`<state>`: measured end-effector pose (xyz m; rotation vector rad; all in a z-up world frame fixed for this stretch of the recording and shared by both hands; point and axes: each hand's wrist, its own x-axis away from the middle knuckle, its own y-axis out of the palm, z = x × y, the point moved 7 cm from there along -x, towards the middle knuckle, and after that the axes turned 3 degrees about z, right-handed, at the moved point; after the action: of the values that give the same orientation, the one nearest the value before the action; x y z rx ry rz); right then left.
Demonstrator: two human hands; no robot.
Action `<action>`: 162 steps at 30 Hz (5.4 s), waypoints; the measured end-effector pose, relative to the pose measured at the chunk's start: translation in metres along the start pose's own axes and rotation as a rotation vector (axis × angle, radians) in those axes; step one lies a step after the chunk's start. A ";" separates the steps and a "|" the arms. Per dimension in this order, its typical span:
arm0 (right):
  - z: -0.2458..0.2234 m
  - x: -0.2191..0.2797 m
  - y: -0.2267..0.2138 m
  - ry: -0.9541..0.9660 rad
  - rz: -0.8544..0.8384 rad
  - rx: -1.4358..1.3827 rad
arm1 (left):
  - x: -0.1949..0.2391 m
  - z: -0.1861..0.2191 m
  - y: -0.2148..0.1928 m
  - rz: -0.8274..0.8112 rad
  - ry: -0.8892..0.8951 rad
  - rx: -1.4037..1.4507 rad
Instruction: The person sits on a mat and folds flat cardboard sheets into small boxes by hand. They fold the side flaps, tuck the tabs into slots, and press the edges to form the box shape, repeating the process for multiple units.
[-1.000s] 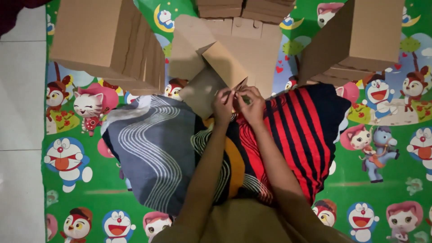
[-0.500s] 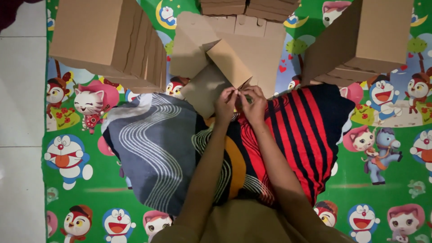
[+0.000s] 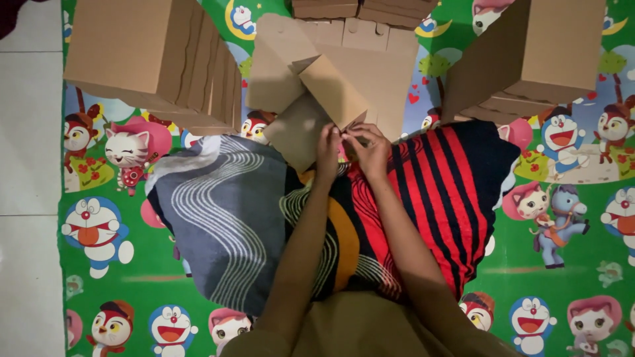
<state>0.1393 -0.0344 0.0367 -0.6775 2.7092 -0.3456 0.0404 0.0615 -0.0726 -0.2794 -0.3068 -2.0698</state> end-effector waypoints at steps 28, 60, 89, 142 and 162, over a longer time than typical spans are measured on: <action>-0.072 -0.007 -0.016 0.142 -0.120 -0.117 | -0.040 -0.065 -0.015 -0.349 -0.255 0.308; 0.269 0.048 -0.044 0.847 0.862 -0.545 | -0.235 0.040 -0.163 0.129 -0.047 -1.249; 0.312 0.045 -0.042 0.787 0.797 -0.552 | -0.083 0.002 -0.270 0.791 0.419 -0.256; 0.108 -0.095 -0.157 0.942 -0.527 0.399 | -0.065 -0.001 -0.182 0.584 0.157 -0.318; 0.236 -0.102 -0.167 0.547 0.597 -0.043 | -0.050 -0.002 -0.186 0.653 0.192 -0.702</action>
<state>0.3799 -0.1634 -0.1028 0.2840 3.2552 -0.3533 -0.0974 0.1914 -0.1097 -0.5143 0.5793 -1.4666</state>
